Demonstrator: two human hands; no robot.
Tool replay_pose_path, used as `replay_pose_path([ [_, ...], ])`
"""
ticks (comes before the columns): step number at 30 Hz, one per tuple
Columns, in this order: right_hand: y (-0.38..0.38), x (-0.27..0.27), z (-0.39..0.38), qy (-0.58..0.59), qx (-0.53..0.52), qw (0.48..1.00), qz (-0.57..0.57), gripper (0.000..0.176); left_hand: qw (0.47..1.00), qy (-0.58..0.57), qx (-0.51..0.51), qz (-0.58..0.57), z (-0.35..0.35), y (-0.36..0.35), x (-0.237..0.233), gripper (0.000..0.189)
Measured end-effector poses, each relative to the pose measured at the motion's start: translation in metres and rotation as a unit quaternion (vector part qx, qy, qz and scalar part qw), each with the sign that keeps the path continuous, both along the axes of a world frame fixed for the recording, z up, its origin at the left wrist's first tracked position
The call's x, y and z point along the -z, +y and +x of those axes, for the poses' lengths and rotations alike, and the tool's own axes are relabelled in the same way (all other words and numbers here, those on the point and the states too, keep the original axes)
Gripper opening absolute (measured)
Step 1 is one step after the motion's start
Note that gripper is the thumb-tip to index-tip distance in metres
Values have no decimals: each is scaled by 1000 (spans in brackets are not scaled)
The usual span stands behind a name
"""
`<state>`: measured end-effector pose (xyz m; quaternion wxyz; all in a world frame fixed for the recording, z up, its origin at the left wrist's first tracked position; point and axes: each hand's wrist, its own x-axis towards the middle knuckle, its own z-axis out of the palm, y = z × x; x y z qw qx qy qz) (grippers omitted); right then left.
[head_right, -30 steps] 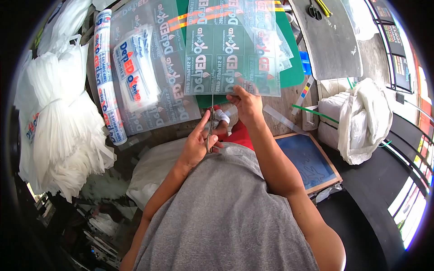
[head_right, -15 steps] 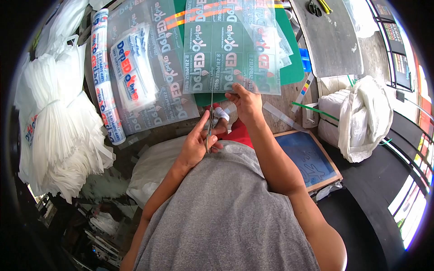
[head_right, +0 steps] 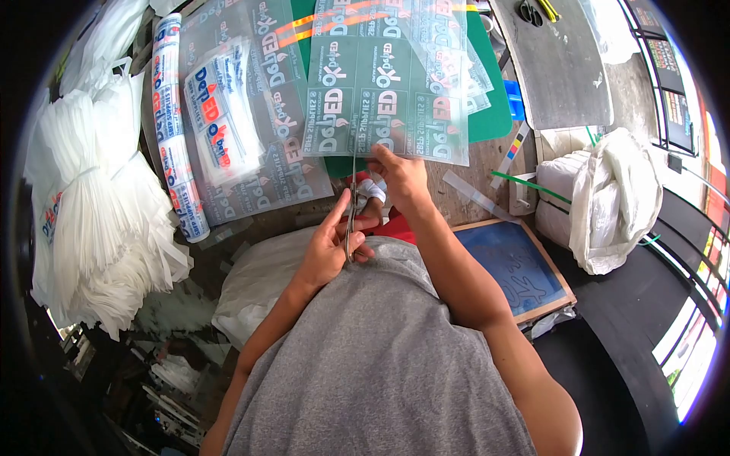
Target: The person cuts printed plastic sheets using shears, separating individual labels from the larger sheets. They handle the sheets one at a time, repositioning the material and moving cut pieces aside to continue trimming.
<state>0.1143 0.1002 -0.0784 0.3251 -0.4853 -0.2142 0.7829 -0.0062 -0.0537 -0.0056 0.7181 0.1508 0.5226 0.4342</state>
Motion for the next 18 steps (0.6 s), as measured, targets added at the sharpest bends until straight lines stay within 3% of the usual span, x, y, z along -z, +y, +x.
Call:
replay_pose_path([
  [18,-16,9,-6,-25,-41,998,51,34,1000,23,-8,3,5,8,2,74],
])
